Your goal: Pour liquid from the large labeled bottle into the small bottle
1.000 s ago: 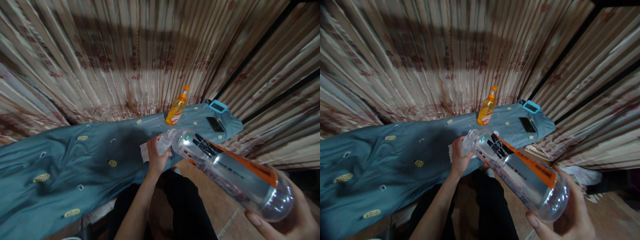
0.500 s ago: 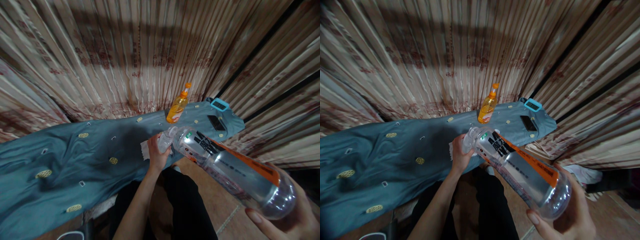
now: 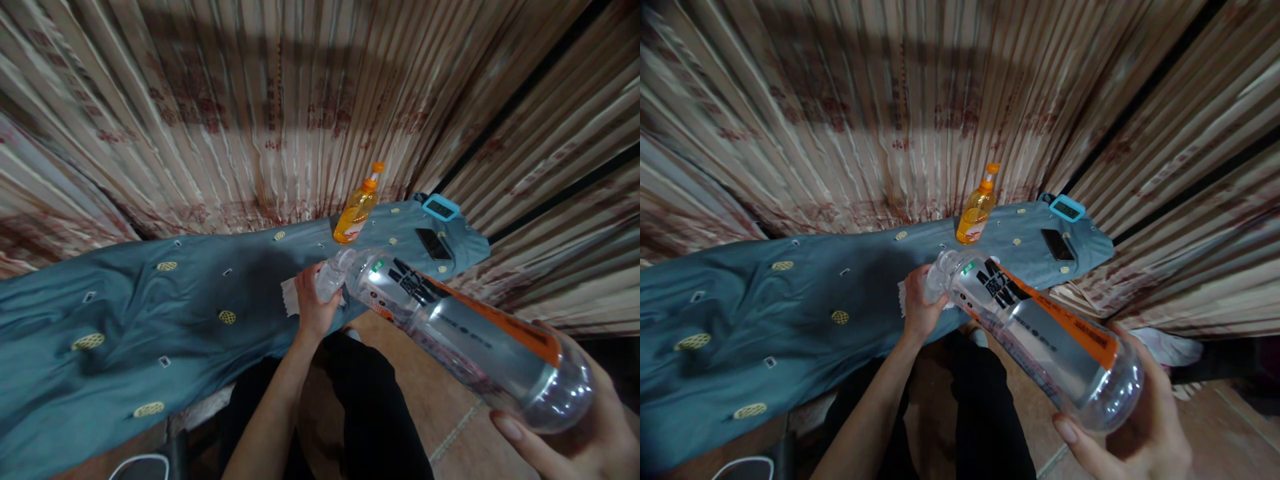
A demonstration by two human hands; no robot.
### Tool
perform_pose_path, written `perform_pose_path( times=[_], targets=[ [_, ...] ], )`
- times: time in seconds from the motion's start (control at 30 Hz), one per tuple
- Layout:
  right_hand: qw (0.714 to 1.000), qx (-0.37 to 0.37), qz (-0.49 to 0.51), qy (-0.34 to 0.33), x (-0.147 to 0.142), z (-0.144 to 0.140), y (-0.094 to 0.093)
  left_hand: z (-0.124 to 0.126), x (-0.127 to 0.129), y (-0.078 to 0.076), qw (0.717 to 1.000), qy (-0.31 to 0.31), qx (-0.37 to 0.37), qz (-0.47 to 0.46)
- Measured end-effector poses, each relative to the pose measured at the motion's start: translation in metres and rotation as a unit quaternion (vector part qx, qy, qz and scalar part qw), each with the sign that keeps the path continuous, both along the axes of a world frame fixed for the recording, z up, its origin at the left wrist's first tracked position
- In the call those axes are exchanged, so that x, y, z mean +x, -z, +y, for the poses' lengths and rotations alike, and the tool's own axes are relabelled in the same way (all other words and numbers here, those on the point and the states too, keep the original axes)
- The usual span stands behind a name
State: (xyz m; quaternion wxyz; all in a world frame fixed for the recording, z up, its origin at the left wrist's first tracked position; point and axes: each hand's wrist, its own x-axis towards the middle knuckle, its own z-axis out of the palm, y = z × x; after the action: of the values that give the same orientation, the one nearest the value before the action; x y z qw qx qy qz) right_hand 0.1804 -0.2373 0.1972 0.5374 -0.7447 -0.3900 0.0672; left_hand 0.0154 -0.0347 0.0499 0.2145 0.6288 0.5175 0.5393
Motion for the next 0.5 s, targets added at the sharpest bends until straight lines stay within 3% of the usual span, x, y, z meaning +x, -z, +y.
perform_pose_path(
  times=[0.37, 0.5],
  targets=[
    [1.000, 0.002, -0.001, -0.006, 0.004, -0.001, 0.001, 0.000, -0.001, -0.001, 1.000, 0.005, 0.001, -0.001],
    [0.998, 0.005, -0.057, -0.038, 0.016, -0.003, 0.007, 0.000, -0.001, 0.000, 1.000, 0.003, 0.001, 0.007]
  ],
)
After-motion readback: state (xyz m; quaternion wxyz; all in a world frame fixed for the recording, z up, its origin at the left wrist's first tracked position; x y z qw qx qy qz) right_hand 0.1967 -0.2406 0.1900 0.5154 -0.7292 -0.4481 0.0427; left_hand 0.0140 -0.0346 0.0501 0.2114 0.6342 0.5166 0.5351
